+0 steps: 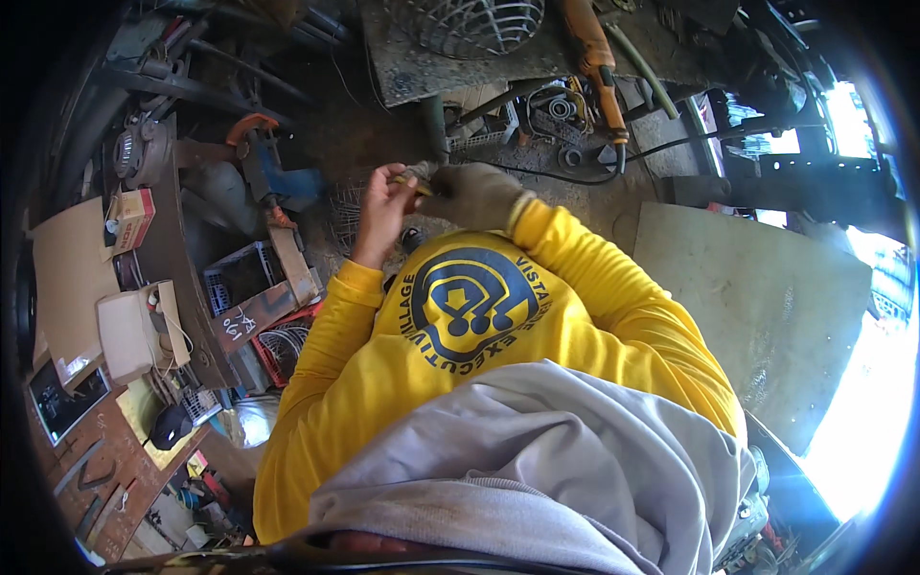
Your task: The person uses an angle grinder on a metal wire basket and then uses a hammer and a metal rod to shape the wires.
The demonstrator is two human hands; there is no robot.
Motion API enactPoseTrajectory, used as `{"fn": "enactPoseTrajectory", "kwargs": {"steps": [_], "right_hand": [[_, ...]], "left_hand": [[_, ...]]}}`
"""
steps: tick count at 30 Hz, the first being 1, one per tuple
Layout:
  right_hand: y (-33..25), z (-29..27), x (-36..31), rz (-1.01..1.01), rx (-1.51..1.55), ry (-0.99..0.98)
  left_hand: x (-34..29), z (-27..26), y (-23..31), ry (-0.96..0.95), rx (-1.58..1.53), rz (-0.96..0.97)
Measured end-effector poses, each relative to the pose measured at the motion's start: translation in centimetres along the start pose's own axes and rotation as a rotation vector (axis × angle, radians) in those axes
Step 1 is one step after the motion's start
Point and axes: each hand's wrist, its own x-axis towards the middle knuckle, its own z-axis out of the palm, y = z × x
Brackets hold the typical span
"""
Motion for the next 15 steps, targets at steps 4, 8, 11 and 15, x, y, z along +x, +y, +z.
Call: {"fn": "enactPoseTrajectory", "kwargs": {"steps": [4,8,11,15], "right_hand": [[0.7,3.2,3.1,0.019,0.03,-0.009],[0.1,7.1,7.5,-0.061,0.235,-0.029],[-1.7,8.8,9.4,0.006,0.318,-0.06],[-3.3,8.7,9.9,0.195,0.274,-0.02]], "left_hand": [[-1.1,-0.1,-1.8,-0.065,0.113,0.267],[-1.7,-5.2,-0.8,-0.077,0.308,0.346],[-1.3,-7.5,-0.8,-0.032,0.378,0.423],[-0.7,-9.9,-3.0,-0.037,0.605,0.427]]}}
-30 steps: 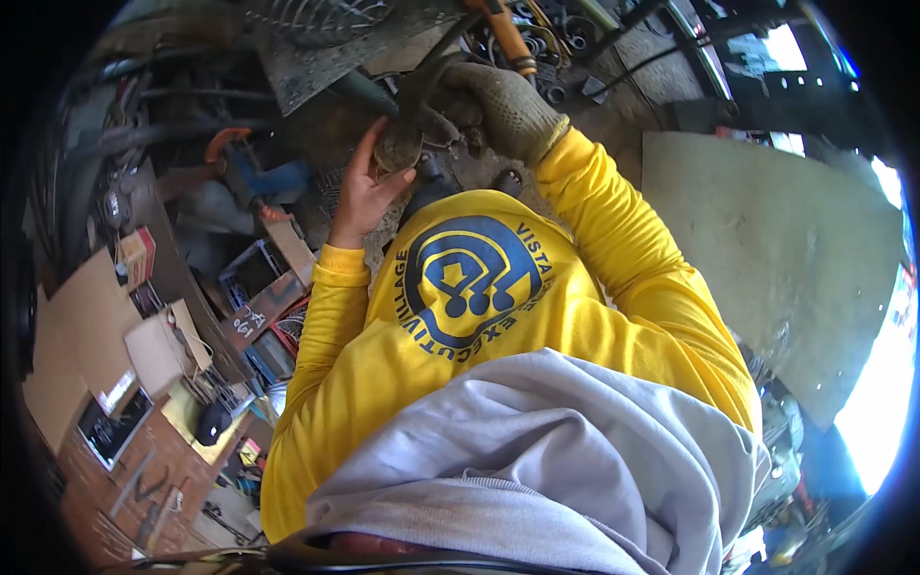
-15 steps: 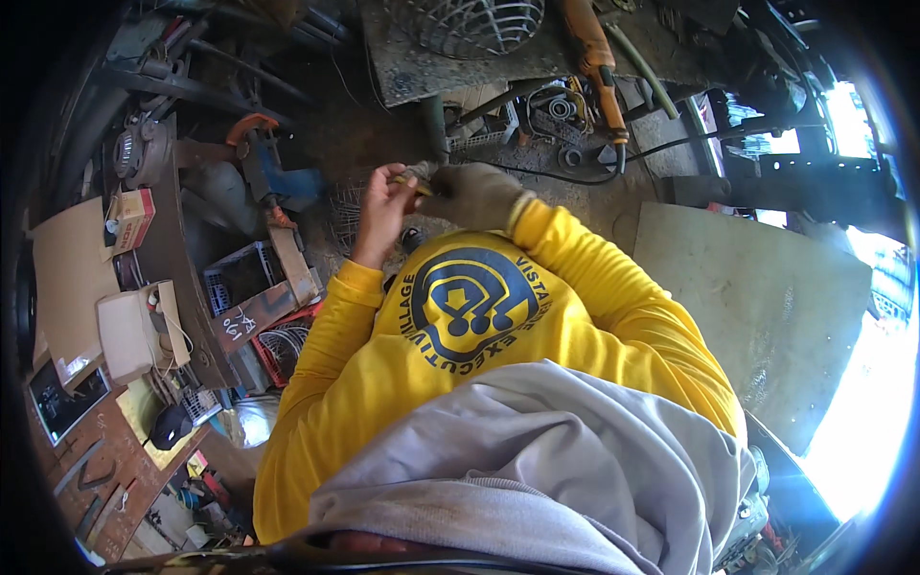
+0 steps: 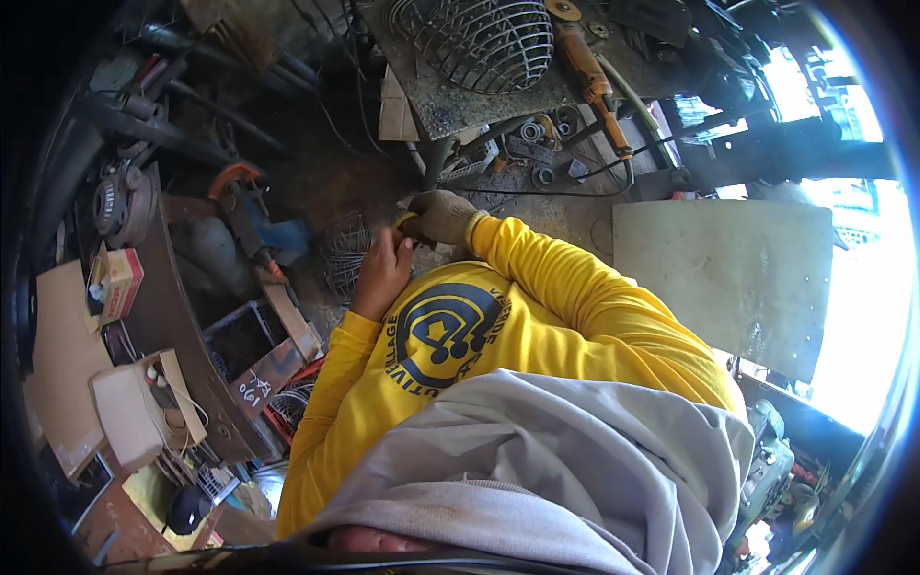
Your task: The person uses an angle grinder on a metal wire basket and then uses a hammer and a metal rod to shape the wires.
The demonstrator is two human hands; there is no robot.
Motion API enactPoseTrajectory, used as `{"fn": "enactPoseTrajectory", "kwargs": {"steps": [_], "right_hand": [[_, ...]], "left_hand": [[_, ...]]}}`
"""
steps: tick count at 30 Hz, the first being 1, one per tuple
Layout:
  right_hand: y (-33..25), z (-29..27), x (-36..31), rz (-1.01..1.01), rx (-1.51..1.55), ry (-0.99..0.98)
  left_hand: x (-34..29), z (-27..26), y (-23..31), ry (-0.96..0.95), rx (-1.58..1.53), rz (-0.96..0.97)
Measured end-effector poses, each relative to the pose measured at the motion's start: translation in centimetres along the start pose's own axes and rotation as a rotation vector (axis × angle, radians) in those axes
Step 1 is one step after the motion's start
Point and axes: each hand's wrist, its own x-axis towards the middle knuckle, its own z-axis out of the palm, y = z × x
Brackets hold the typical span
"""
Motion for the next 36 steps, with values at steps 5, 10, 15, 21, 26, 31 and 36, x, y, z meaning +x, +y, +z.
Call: {"fn": "enactPoseTrajectory", "kwargs": {"steps": [5,10,15,21,26,31,36], "right_hand": [[-1.0,2.5,0.6,-0.035,-0.109,0.421],[-6.7,0.8,-1.5,0.011,0.078,0.085],[-8.2,1.9,-1.7,-0.292,0.068,-0.093],[-8.5,2.0,-1.7,-0.58,-0.129,0.026],[-10.5,2.9,-2.5,-0.423,-0.352,-0.159],[-12.3,3.3,-2.0,-0.483,-0.413,0.008],[-11.5,2.0,-1.2,-0.407,-0.54,0.42]], "left_hand": [[1.3,-1.6,-2.8,-0.391,0.32,-0.025],[5.2,-3.6,-2.4,-0.425,0.028,-0.294],[6.5,-4.0,-7.5,-0.028,-1.344,-0.62],[5.9,-4.8,-1.0,-0.289,-1.95,-0.394],[7.5,-4.0,-4.0,-0.434,-1.822,-0.187],[12.2,-3.7,-4.3,0.15,-1.097,0.287],[12.5,-7.5,1.4,-0.095,-1.789,0.237]]}}
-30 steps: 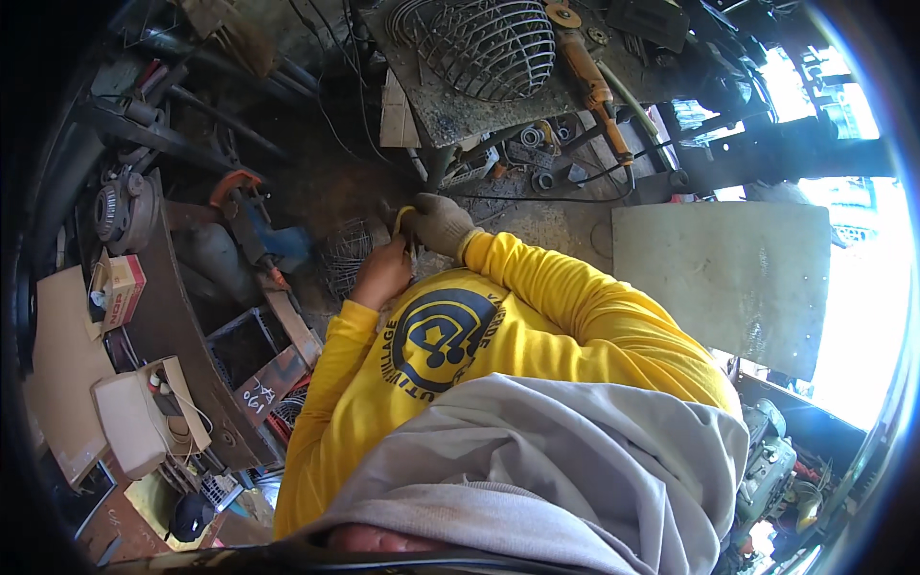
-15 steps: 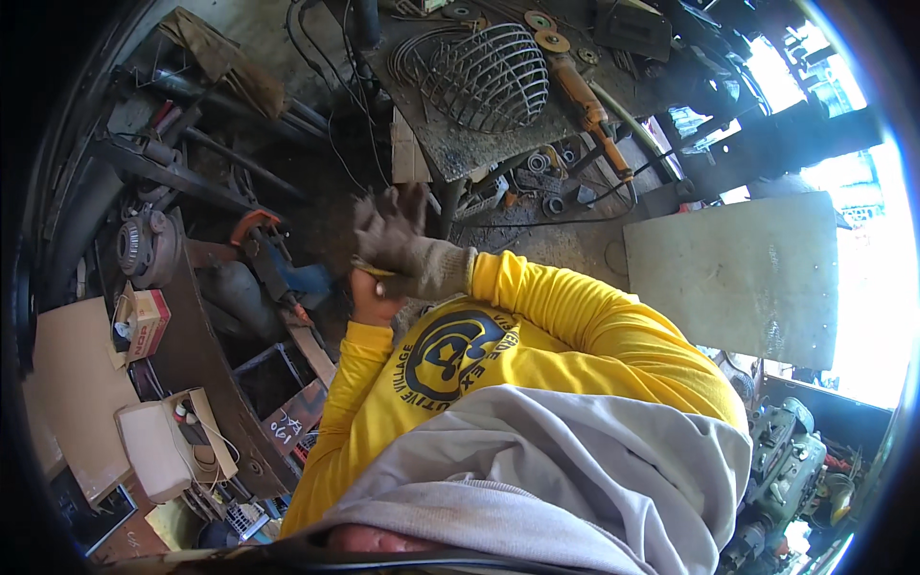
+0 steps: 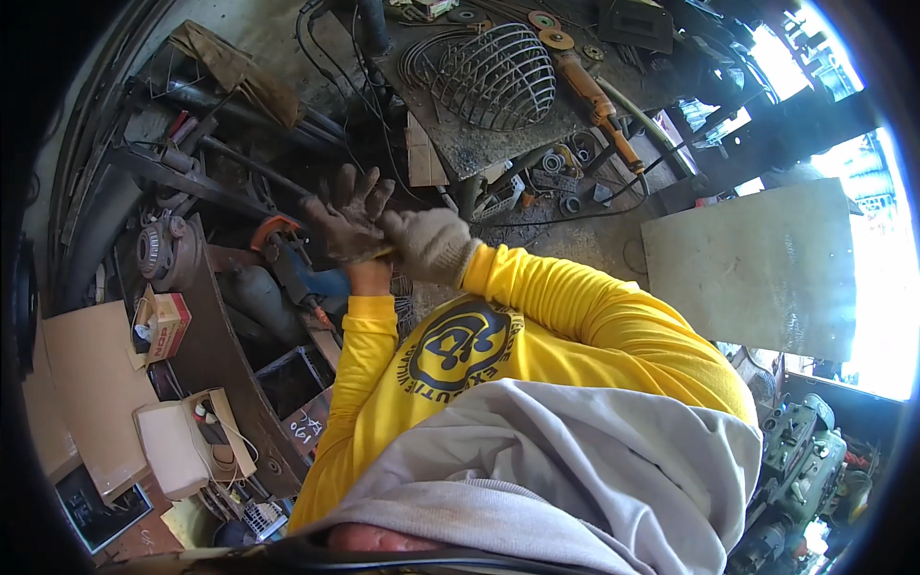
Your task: The person uses an angle grinder on a metal wire basket and then uses a hammer and a metal rod to shape the wires.
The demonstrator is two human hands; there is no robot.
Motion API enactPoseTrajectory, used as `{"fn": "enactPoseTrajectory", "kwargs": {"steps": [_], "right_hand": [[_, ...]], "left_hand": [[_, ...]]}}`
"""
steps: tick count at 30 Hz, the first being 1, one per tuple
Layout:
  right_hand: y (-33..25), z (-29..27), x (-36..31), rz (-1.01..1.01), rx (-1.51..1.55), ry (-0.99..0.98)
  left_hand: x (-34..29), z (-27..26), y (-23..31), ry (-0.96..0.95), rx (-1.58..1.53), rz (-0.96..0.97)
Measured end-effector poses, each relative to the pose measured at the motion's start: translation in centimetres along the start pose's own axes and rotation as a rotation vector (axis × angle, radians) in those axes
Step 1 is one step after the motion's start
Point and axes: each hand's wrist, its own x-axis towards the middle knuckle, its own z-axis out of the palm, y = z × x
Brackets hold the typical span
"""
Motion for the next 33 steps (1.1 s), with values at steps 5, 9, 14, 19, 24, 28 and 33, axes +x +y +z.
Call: {"fn": "enactPoseTrajectory", "kwargs": {"steps": [5,9,14,19,24,28,33], "right_hand": [[-1.8,-0.5,1.0,0.075,-0.172,-0.094],[-1.1,0.4,0.7,0.096,-0.109,-0.242],[-1.8,0.0,0.4,0.146,-0.012,-0.345],[-1.2,1.0,0.1,0.038,0.002,-0.374],[-1.0,0.7,0.0,0.092,0.05,-0.334],[0.4,-2.1,0.0,0.022,0.114,-0.45],[7.1,-3.9,-0.3,0.043,0.675,-0.044]], "left_hand": [[2.3,-3.7,0.2,0.236,1.075,0.401],[4.7,4.7,1.0,0.14,0.479,0.301],[5.6,3.8,0.6,0.021,0.052,0.175],[4.5,0.6,1.4,0.31,0.08,-0.074],[4.6,1.6,0.1,0.154,0.218,-0.333],[2.2,2.8,0.0,0.282,0.677,-0.311],[0.2,2.1,1.9,0.211,0.552,-0.275]]}}
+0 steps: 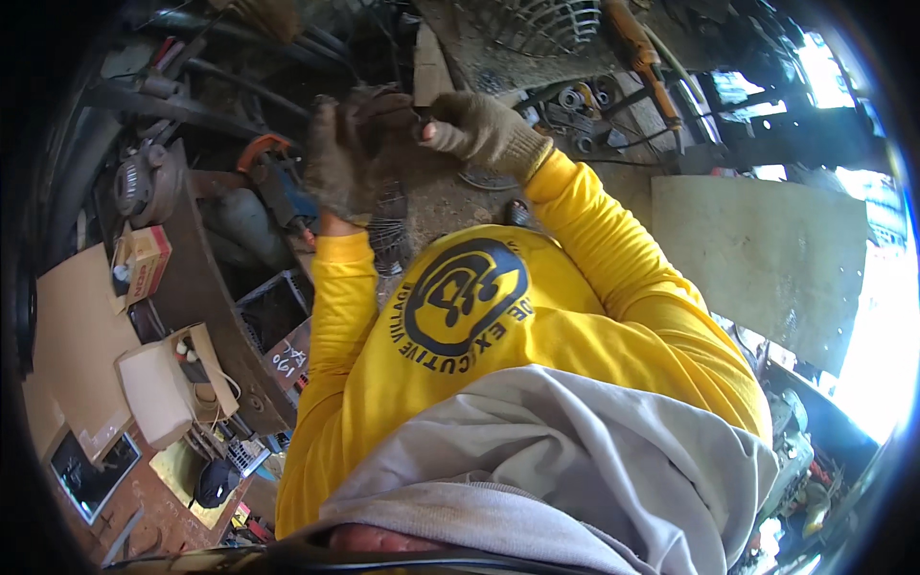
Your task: The person uses an angle grinder on a metal wire basket and then uses a hammer and a metal rod to shape the wires.
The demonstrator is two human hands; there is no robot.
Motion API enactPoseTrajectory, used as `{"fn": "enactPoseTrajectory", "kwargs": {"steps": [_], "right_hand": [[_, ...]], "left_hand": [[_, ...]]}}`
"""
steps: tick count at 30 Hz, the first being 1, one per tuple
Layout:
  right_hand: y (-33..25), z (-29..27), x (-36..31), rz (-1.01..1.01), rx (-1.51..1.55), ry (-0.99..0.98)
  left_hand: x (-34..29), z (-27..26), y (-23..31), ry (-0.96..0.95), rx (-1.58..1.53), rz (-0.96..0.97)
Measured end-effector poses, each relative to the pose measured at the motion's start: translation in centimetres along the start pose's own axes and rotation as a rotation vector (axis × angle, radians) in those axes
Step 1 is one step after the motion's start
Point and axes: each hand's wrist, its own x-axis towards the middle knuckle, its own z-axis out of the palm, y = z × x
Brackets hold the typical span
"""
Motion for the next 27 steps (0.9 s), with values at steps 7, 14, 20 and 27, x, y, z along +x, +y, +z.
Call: {"fn": "enactPoseTrajectory", "kwargs": {"steps": [7,14,20,27], "right_hand": [[-1.5,1.0,0.7,-0.508,0.703,-0.38],[-4.9,0.8,-0.8,-0.381,0.752,-0.326],[-3.5,0.7,0.4,-0.308,0.27,-0.184],[-0.8,5.5,-0.3,-0.204,-0.713,-0.023]], "left_hand": [[-2.5,2.0,3.4,-0.01,0.08,-0.1],[-2.0,1.2,0.9,-0.253,0.183,-0.126],[-0.6,0.6,-1.5,-0.343,0.393,-0.089],[-3.2,2.8,-5.4,-0.301,0.694,0.006]]}}
